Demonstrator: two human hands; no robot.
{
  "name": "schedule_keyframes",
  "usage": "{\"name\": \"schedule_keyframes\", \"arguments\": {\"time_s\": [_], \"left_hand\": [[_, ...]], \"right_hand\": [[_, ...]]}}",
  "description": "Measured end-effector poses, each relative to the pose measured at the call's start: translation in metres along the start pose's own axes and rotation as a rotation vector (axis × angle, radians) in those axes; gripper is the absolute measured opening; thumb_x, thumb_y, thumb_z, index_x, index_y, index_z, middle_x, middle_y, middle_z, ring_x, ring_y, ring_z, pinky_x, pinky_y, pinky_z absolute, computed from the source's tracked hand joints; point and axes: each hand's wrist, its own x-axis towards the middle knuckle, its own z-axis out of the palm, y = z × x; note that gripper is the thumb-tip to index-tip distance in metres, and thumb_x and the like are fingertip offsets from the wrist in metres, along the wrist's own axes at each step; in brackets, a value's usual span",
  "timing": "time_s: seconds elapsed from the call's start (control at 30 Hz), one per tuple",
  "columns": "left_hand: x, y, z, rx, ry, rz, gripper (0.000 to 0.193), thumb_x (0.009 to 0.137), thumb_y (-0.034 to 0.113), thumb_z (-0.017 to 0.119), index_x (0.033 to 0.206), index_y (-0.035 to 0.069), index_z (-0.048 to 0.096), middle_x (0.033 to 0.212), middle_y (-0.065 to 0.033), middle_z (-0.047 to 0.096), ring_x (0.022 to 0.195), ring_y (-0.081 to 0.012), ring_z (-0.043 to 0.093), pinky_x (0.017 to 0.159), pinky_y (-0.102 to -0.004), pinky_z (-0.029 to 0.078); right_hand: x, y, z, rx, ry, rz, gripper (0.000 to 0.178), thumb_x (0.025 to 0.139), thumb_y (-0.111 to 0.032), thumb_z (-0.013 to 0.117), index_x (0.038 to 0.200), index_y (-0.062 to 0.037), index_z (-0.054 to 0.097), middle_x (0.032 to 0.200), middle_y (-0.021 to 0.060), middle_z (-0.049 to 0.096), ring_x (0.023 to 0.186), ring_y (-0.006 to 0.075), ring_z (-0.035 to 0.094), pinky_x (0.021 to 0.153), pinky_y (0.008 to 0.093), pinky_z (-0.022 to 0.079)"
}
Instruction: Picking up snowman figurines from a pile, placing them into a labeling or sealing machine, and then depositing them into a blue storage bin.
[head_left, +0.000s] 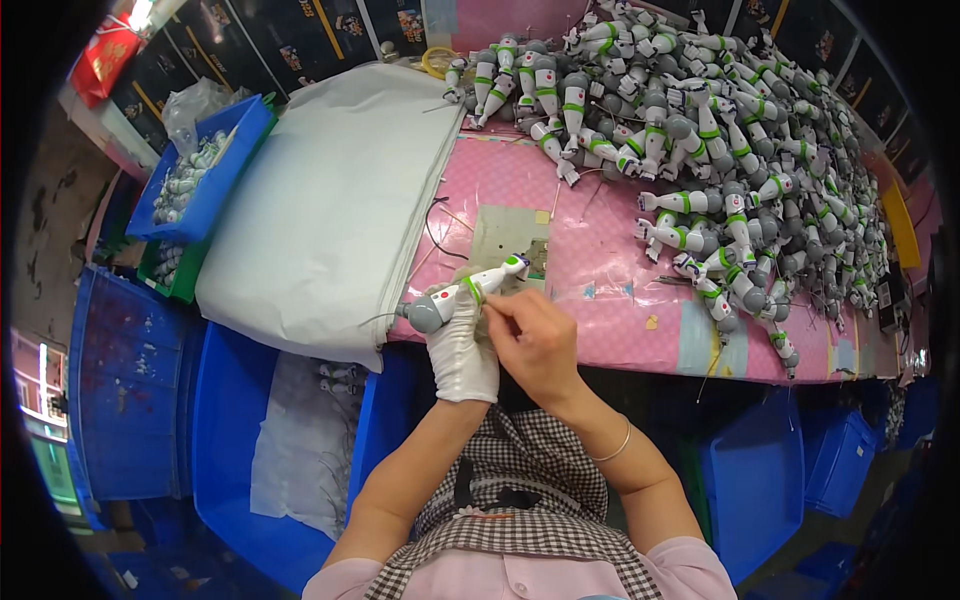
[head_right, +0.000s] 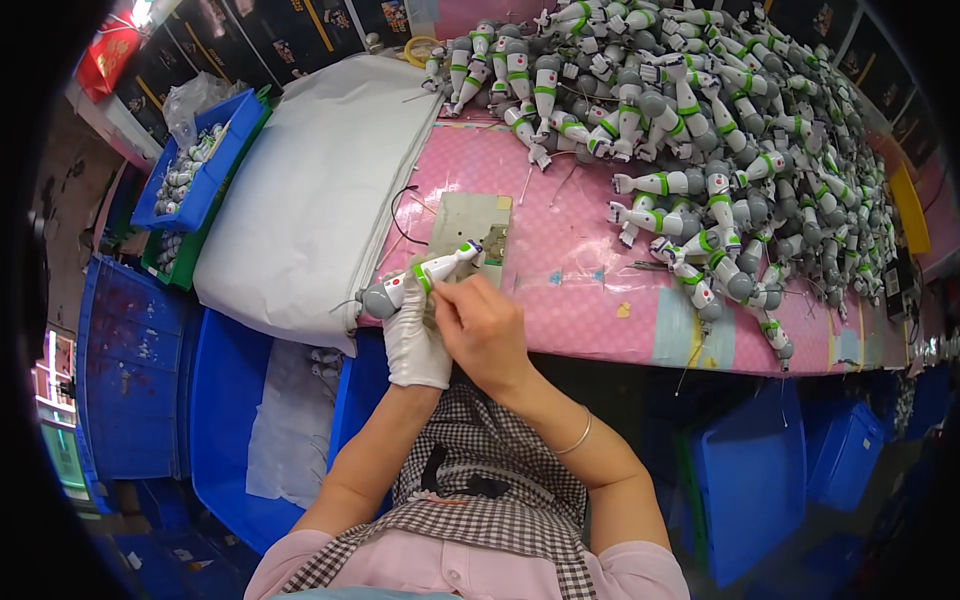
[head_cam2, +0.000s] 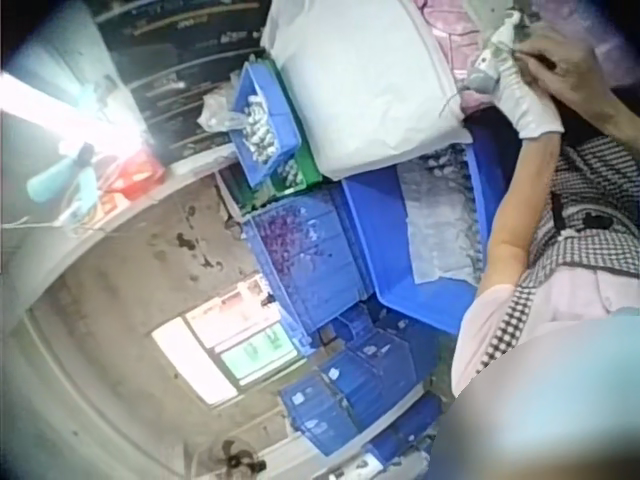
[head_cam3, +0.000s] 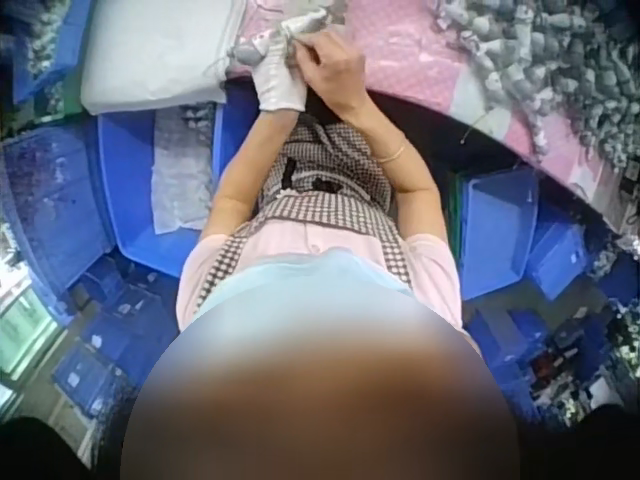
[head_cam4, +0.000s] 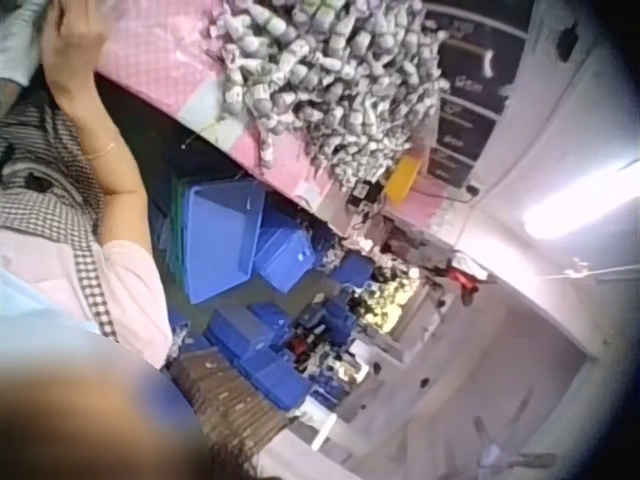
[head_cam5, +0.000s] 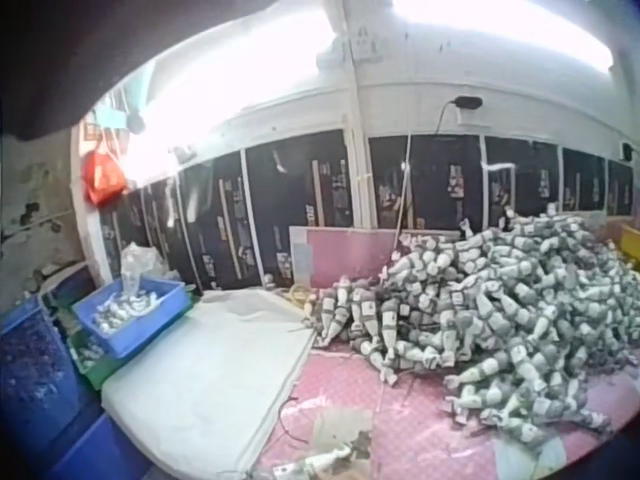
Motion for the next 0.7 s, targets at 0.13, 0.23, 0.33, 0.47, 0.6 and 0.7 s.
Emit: {"name": "schedule_keyframes", "arguments": {"time_s": [0.13, 0.23, 0.33, 0.47, 0.6, 0.7], "left_hand": [[-0.006, 0.002, 0.012, 0.013, 0.005, 0.033, 0.023, 0.083, 0.007, 0.067, 0.098, 0.007, 0.05, 0.101, -0.0071, 0.06, 0.091, -0.0202, 0.061, 0.082, -0.034, 0.053], [-0.005, -0.002, 0.004, 0.021, 0.012, 0.06, 0.025, 0.083, 0.007, 0.066, 0.101, 0.008, 0.048, 0.102, -0.0069, 0.059, 0.093, -0.0201, 0.06, 0.083, -0.0339, 0.053], [-0.007, -0.001, 0.007, -0.036, -0.049, 0.112, 0.03, 0.083, 0.005, 0.066, 0.104, 0.009, 0.046, 0.105, -0.0076, 0.059, 0.097, -0.0203, 0.059, 0.084, -0.0343, 0.053], [-0.008, 0.001, 0.002, -0.004, -0.085, 0.073, 0.032, 0.083, 0.004, 0.065, 0.106, 0.009, 0.044, 0.109, -0.0089, 0.058, 0.1, -0.0218, 0.059, 0.088, -0.0353, 0.052], [-0.003, 0.001, -0.005, 0.022, -0.09, 0.068, 0.032, 0.082, 0.003, 0.065, 0.106, 0.009, 0.044, 0.11, -0.009, 0.057, 0.1, -0.0211, 0.059, 0.088, -0.0337, 0.052], [-0.009, 0.003, 0.008, -0.018, -0.071, 0.1, 0.03, 0.082, 0.006, 0.067, 0.105, 0.007, 0.048, 0.106, -0.0084, 0.059, 0.096, -0.0188, 0.06, 0.084, -0.0316, 0.052]], "right_hand": [[-0.004, -0.002, -0.004, 0.074, -0.032, 0.032, 0.009, 0.076, 0.0, 0.066, 0.085, 0.0, 0.066, 0.068, 0.0081, 0.058, 0.054, 0.0168, 0.056, 0.049, 0.028, 0.044], [0.0, 0.001, -0.005, 0.146, -0.051, 0.057, 0.01, 0.075, 0.001, 0.067, 0.085, 0.0008, 0.066, 0.067, 0.0078, 0.058, 0.054, 0.015, 0.056, 0.048, 0.0265, 0.043], [0.002, 0.009, -0.008, 0.099, -0.024, 0.12, 0.01, 0.074, 0.001, 0.068, 0.084, 0.0009, 0.065, 0.067, 0.0083, 0.059, 0.056, 0.0151, 0.058, 0.049, 0.0255, 0.044], [0.003, 0.006, -0.01, 0.162, -0.064, 0.058, 0.009, 0.074, 0.001, 0.068, 0.083, 0.0008, 0.065, 0.066, 0.0084, 0.058, 0.055, 0.0158, 0.058, 0.049, 0.0259, 0.044], [0.002, 0.005, -0.007, 0.076, -0.046, 0.019, 0.009, 0.074, 0.001, 0.068, 0.083, 0.0005, 0.065, 0.066, 0.0084, 0.057, 0.055, 0.0157, 0.057, 0.048, 0.026, 0.044], [0.001, 0.012, -0.005, 0.063, -0.028, 0.042, 0.01, 0.074, 0.001, 0.068, 0.084, 0.0006, 0.065, 0.066, 0.0084, 0.057, 0.054, 0.0156, 0.056, 0.048, 0.0264, 0.043]]}}
